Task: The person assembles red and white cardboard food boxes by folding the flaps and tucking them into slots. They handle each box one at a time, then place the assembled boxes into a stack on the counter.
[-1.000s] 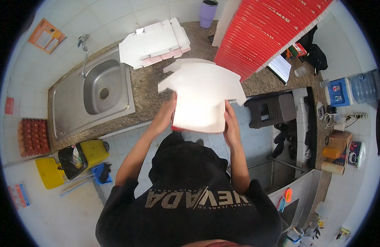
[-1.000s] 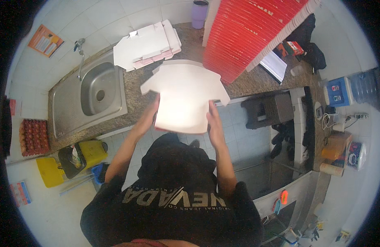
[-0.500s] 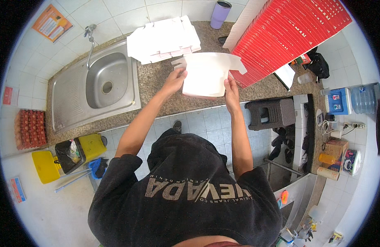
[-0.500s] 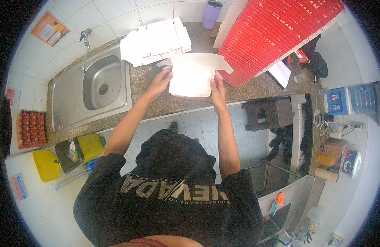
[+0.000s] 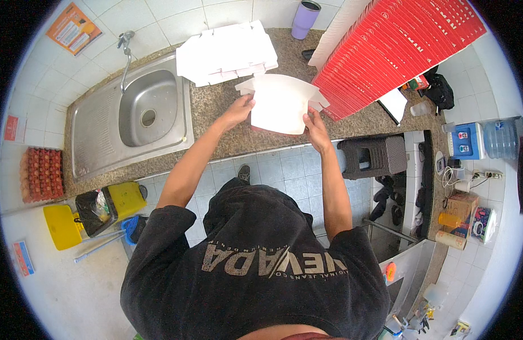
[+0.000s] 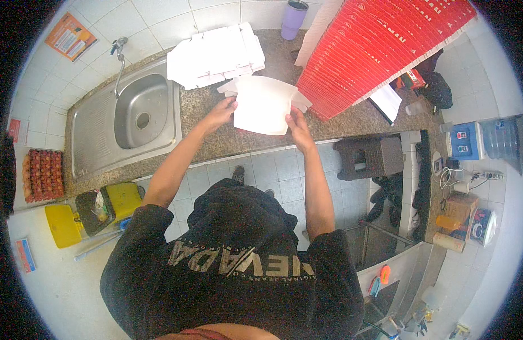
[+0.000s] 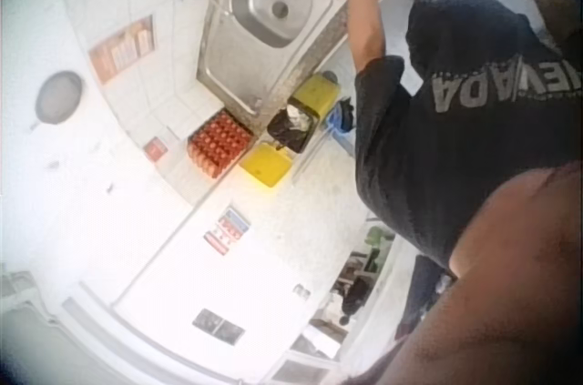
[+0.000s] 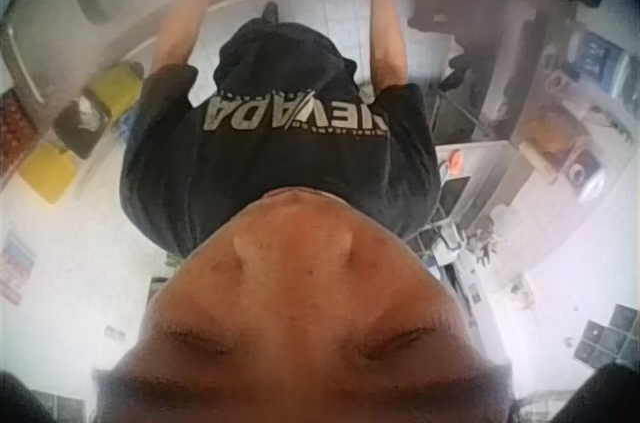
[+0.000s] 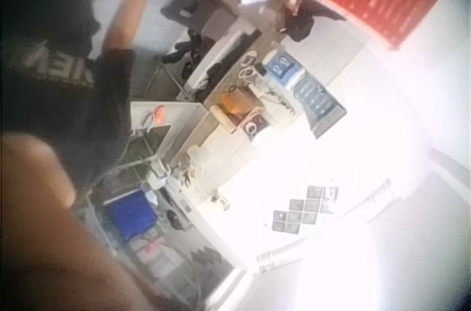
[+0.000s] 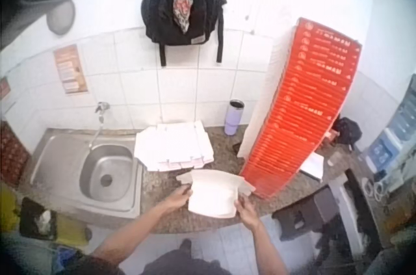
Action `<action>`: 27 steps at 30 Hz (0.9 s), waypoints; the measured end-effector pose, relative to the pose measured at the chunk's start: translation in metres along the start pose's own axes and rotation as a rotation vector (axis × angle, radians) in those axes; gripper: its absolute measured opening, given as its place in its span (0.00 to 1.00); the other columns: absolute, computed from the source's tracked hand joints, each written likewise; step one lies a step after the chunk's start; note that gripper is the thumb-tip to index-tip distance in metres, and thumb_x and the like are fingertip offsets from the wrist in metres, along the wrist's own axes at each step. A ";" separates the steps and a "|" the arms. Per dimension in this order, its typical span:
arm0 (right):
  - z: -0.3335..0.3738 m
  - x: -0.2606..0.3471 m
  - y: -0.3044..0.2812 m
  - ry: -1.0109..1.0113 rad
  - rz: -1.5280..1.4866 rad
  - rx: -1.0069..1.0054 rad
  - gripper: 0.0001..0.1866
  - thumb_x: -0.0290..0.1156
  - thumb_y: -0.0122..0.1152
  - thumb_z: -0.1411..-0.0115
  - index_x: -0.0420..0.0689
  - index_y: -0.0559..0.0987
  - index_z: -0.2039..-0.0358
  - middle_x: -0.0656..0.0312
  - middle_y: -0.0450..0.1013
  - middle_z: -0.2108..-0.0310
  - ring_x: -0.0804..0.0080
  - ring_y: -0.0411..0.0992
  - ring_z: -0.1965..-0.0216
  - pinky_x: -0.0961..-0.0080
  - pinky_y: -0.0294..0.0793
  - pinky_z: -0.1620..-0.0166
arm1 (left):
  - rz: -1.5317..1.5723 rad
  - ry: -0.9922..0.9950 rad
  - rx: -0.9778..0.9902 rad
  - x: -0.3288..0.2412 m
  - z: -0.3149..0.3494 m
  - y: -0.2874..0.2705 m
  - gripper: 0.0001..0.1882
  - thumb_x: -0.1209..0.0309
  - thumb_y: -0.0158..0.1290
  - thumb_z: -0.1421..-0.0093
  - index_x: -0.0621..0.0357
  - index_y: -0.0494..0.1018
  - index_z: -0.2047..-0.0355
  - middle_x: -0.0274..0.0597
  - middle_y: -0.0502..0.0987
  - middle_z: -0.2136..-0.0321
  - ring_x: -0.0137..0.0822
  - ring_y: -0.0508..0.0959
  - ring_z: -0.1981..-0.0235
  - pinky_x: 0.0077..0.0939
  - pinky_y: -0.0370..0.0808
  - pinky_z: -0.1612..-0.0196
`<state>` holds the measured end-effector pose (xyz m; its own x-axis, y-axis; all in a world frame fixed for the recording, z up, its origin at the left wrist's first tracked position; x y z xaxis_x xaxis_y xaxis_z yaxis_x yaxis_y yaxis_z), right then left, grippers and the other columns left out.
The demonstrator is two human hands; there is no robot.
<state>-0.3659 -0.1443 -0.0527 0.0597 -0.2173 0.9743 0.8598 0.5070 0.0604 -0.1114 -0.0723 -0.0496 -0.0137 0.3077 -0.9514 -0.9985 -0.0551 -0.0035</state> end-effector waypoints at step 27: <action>-0.003 0.021 0.017 0.043 -0.085 0.105 0.35 0.39 0.54 0.27 0.39 0.52 0.28 0.47 0.58 0.32 0.58 0.59 0.32 0.61 0.60 0.32 | 0.131 -0.093 0.038 -0.027 0.019 0.008 0.29 0.61 0.36 0.23 0.61 0.47 0.28 0.56 0.56 0.30 0.48 0.60 0.30 0.50 0.64 0.31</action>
<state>-0.3489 -0.1426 -0.0322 0.0128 -0.2972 0.9547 0.8049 0.5696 0.1665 -0.1199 -0.0630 -0.0182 -0.1474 0.3871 -0.9102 -0.9890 -0.0656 0.1322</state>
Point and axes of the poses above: each hand's wrist, its own z-axis away from the middle knuckle, its own y-axis out of the palm, x = y × z, the point moved 10 cm from there along -z, towards the middle knuckle
